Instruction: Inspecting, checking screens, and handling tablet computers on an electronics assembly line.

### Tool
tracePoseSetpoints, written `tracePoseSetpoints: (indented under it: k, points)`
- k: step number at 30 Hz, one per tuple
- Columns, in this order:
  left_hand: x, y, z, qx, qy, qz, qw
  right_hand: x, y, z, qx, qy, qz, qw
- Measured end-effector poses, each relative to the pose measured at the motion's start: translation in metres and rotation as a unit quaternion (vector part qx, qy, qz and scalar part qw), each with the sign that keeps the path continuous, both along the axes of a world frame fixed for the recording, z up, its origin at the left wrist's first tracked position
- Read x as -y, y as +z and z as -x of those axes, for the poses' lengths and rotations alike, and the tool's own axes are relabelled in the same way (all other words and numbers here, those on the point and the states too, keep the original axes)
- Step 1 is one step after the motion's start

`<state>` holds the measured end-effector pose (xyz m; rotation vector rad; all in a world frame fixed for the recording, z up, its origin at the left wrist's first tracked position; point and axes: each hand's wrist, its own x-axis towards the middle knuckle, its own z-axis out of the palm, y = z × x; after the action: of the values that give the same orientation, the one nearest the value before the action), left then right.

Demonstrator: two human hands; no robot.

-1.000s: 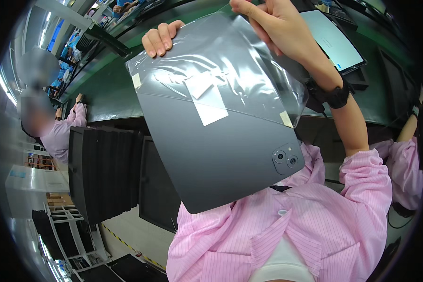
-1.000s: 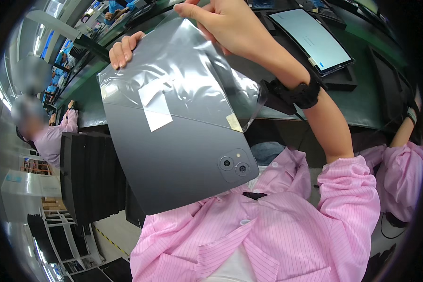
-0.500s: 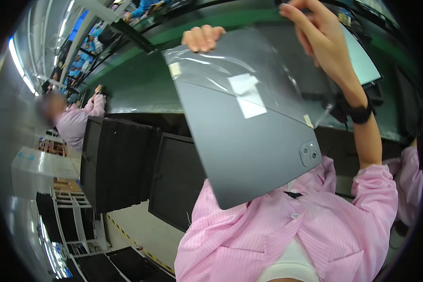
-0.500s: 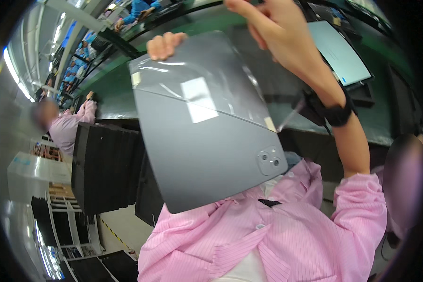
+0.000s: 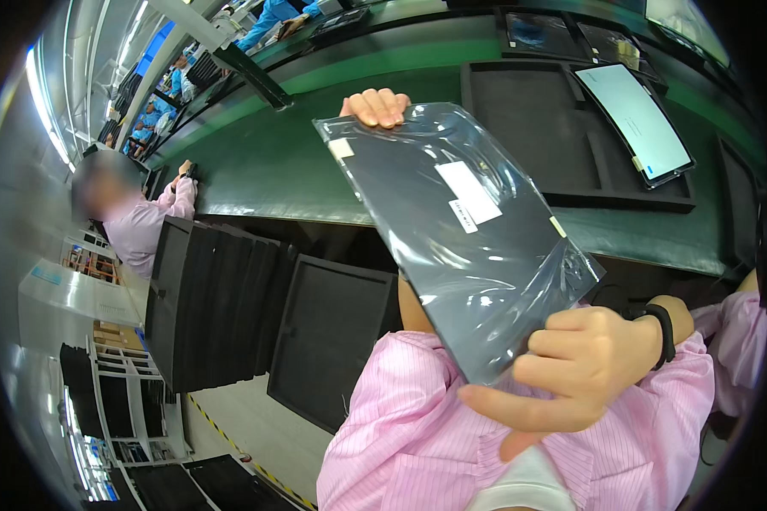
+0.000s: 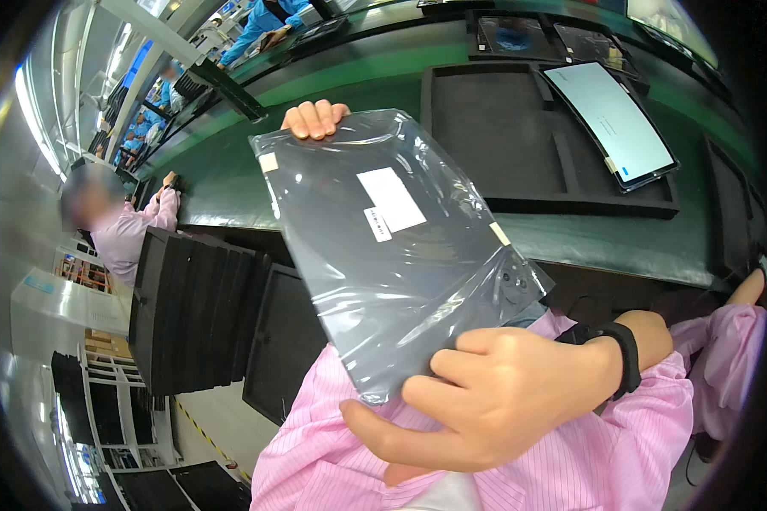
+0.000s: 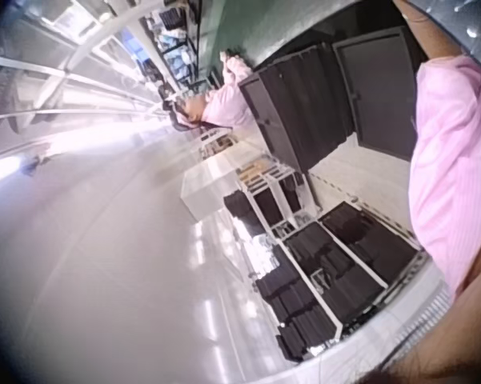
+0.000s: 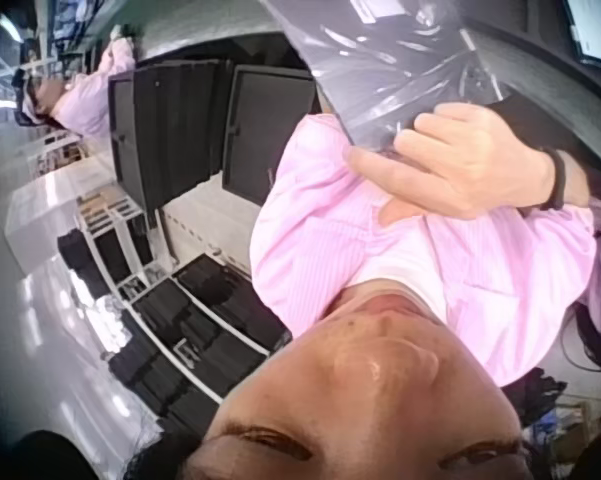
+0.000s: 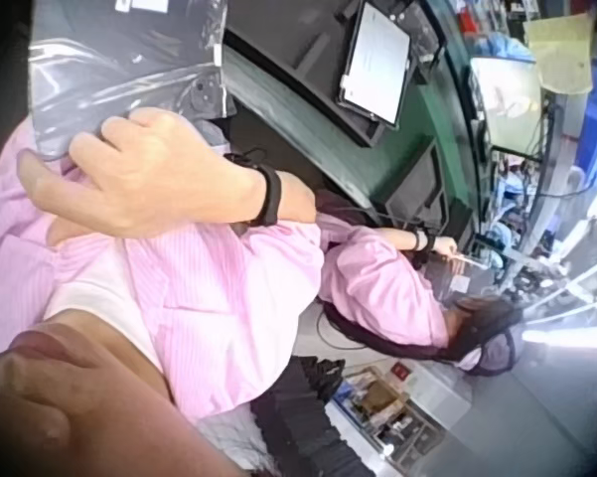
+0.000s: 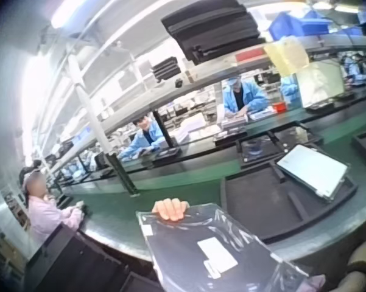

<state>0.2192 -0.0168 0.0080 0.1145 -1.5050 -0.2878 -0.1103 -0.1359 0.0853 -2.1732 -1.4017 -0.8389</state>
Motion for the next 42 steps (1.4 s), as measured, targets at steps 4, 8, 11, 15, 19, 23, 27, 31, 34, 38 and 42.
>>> tracePoseSetpoints:
  k: [4,8,11,15,19,23,27,31,34,38,42]
  points:
    - [-0.011,-0.001,-0.004,-0.008,-0.007,0.006,1.0,0.028,0.01,-0.006,-0.094,-0.139,-0.115,0.979]
    - [-0.012,-0.01,-0.009,-0.008,0.001,0.036,0.999,0.052,-0.007,-0.025,-0.135,-0.149,-0.129,0.971]
    - [-0.015,-0.025,-0.01,-0.046,0.016,0.063,0.997,0.059,-0.021,-0.018,-0.25,-0.13,-0.119,0.952]
    - [-0.022,-0.05,-0.01,-0.075,0.022,0.07,0.995,0.058,-0.03,-0.016,-0.153,-0.1,-0.347,0.92]
    - [-0.024,-0.072,-0.011,-0.094,-0.015,0.032,0.995,0.032,-0.049,-0.026,-0.214,-0.032,-0.432,0.875]
    - [-0.02,-0.086,-0.007,-0.132,0.004,0.048,0.99,0.021,-0.064,-0.03,-0.215,0.031,-0.449,0.866]
    - [-0.021,-0.091,-0.001,-0.144,0.023,0.052,0.988,0.023,-0.069,-0.031,-0.229,0.018,-0.47,0.852]
    - [-0.023,-0.093,0.007,-0.172,0.037,0.046,0.983,0.022,-0.07,-0.034,-0.229,0.051,-0.509,0.828]
    - [-0.021,-0.094,0.011,-0.187,0.035,0.032,0.981,0.022,-0.069,-0.035,-0.224,0.041,-0.527,0.819]
    - [-0.016,-0.1,0.013,-0.202,0.014,0.031,0.979,0.024,-0.069,-0.034,-0.264,0.057,-0.555,0.787]
    - [-0.015,-0.105,0.016,-0.199,0.031,0.005,0.98,0.021,-0.072,-0.033,-0.229,0.032,-0.497,0.837]
